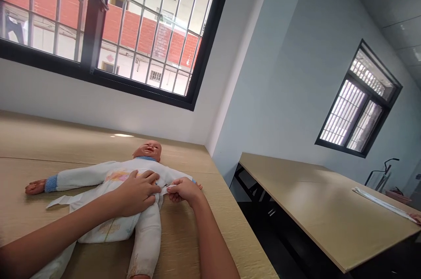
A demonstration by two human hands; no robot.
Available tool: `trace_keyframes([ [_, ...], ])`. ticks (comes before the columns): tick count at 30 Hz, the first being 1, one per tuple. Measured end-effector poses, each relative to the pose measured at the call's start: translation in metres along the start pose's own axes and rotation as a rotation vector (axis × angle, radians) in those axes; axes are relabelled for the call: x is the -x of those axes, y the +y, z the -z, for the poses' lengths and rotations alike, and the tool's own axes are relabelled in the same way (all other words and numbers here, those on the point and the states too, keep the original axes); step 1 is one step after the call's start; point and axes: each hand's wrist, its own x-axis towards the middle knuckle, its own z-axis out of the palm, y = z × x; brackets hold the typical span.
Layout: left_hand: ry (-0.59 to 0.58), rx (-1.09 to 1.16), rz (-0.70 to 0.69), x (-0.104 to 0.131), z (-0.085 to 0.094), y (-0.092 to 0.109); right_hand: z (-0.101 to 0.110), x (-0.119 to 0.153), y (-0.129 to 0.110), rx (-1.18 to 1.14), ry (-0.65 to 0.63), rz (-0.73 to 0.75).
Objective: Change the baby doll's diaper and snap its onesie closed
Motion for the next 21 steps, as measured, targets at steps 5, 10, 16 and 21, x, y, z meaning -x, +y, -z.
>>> trace_keyframes([
  [5,-0.01,-0.011,0.009,-0.002,0.0,0.002,-0.006,0.002,-0.003,-0.044,-0.016,0.059],
  [10,0.002,-0.017,0.013,-0.003,-0.003,0.001,-0.011,0.0,-0.003,-0.085,0.005,0.058],
  [16,-0.001,-0.007,0.007,-0.002,-0.004,-0.001,-0.012,-0.005,0.0,-0.126,-0.01,0.081],
  [21,0.008,0.033,0.018,-0.001,-0.003,0.001,-0.006,-0.001,-0.004,0.097,0.067,-0.009],
])
